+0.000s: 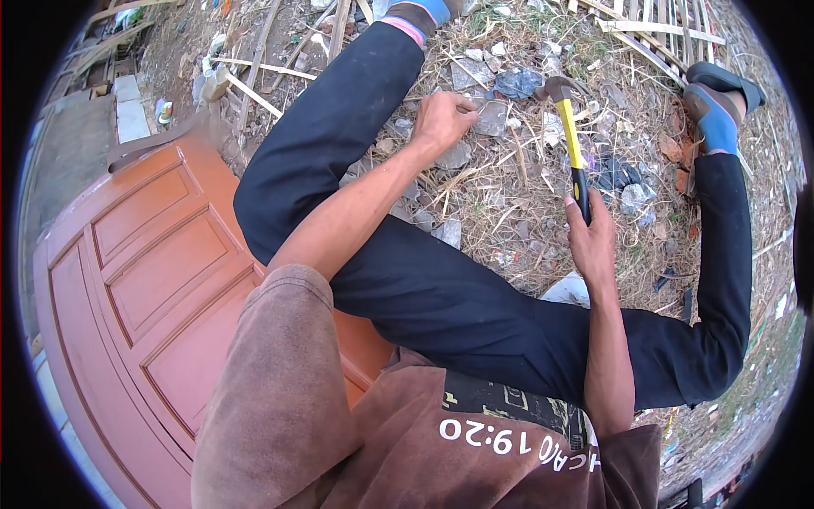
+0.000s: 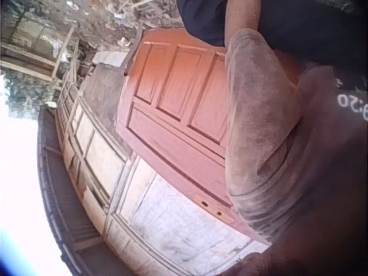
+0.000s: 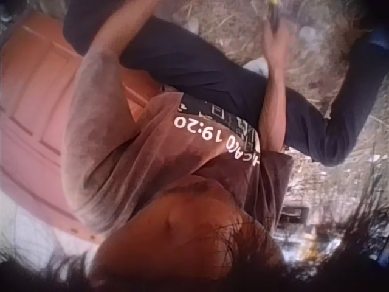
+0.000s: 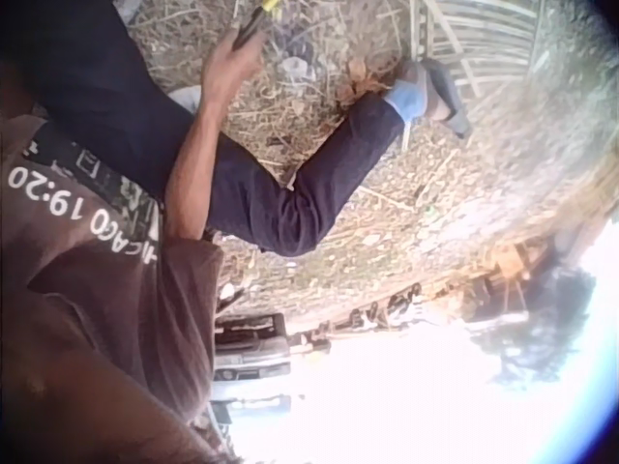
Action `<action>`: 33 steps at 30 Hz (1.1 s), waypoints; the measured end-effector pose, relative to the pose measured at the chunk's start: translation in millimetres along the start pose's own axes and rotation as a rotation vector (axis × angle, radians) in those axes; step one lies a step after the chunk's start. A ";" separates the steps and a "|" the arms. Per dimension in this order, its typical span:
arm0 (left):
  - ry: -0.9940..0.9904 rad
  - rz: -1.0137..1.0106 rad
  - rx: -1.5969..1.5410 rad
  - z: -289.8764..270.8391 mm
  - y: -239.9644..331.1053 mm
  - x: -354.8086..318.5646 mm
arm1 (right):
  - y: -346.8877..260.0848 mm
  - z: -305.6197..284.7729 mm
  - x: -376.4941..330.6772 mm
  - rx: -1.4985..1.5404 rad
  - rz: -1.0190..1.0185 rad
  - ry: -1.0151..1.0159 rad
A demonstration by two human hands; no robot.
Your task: The person assembles a bamboo structure by hand, using a hammer to drive small nails into the wooden slats and picking up fallen pieces from the ground.
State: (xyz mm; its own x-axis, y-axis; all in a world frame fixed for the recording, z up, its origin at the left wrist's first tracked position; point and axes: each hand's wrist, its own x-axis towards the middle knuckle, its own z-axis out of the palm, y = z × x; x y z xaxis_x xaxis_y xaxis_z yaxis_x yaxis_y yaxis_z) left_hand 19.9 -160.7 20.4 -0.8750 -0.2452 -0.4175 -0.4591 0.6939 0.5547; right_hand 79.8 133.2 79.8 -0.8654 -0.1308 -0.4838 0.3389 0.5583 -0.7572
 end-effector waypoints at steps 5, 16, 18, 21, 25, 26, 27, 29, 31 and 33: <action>-0.058 0.158 -0.024 -5.1 -3.6 -0.2 | 4.0 0.1 0.5 -0.005 -0.003 0.003; -0.365 0.285 0.137 -51.8 -27.9 -40.2 | -9.9 36.0 -5.6 0.026 -0.150 -0.097; -0.360 0.323 0.165 -47.1 -26.4 -40.8 | -16.8 46.1 -3.1 0.051 -0.132 -0.134; -0.345 0.297 0.134 -50.6 -32.7 -39.2 | -18.7 58.4 -4.9 0.052 -0.145 -0.168; -0.321 0.399 0.191 -48.0 -38.6 -39.9 | -17.4 67.5 -7.7 0.062 -0.123 -0.213; -0.325 0.370 0.152 -46.8 -37.4 -39.9 | -16.1 67.8 -7.3 0.061 -0.111 -0.224; -0.329 0.342 0.112 -46.4 -36.6 -40.2 | -15.0 67.5 -6.9 0.058 -0.100 -0.235; -0.317 0.358 0.160 -49.0 -34.5 -44.2 | -13.4 65.9 -6.0 0.052 -0.091 -0.238; -0.304 0.371 0.208 -50.7 -33.2 -51.9 | -11.0 64.0 -6.1 0.046 -0.082 -0.243; -0.167 0.388 0.394 -52.0 -35.3 -60.1 | -9.0 63.7 -7.7 0.024 -0.087 -0.236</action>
State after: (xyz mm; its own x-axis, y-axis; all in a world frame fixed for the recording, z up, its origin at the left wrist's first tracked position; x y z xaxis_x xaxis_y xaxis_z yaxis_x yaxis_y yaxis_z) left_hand 80.6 -205.7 63.3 -0.9171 0.1655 -0.3628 0.0105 0.9195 0.3930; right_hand 106.9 77.0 62.3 -0.7825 -0.3665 -0.5034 0.2781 0.5177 -0.8091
